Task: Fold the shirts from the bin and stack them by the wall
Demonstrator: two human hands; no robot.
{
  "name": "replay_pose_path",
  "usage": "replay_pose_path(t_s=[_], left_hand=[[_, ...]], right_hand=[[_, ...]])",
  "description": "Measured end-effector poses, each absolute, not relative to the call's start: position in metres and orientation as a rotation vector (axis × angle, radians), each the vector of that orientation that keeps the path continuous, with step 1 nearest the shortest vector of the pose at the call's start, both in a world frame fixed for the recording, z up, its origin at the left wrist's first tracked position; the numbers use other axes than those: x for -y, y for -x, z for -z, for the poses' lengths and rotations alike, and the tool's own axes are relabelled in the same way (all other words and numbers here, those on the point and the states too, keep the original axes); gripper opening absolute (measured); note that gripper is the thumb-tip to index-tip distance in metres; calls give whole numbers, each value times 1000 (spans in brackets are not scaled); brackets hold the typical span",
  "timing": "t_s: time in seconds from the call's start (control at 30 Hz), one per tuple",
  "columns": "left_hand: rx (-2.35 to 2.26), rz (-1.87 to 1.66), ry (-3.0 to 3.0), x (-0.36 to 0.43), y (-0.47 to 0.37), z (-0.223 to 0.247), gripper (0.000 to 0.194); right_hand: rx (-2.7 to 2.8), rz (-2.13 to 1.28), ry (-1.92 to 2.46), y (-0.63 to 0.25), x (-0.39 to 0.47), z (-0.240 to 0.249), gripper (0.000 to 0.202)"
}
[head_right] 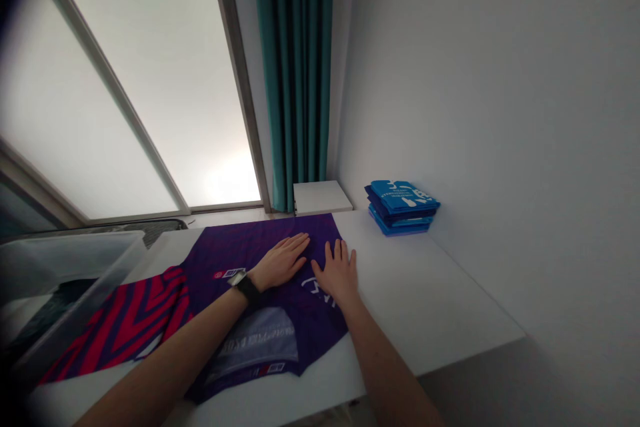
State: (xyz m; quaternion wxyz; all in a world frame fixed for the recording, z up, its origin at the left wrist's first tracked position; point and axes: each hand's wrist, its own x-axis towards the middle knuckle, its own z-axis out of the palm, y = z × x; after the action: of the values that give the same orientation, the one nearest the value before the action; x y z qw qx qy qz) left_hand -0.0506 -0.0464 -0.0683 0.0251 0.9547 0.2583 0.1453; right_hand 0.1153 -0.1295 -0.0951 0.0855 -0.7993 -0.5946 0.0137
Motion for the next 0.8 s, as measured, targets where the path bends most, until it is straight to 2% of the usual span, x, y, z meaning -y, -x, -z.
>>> replay_pose_path(t_s=[0.2,0.47,0.63,0.8], left_hand=[[-753,-187,-2948,21,8,73,50],[-810,-207,-2952,20,8,83,50],[-881,-274,-2931,31,37,74,52],[-1096,-290,-2900,38,109,72,54]], right_hand=[[1759,-83,2396,-115,129,93,74],[1760,-92,2405,-116,128,94,74],[1780,-102,2421,-117,129,95,74],[1798,-126,2460,-117,127,95,74]])
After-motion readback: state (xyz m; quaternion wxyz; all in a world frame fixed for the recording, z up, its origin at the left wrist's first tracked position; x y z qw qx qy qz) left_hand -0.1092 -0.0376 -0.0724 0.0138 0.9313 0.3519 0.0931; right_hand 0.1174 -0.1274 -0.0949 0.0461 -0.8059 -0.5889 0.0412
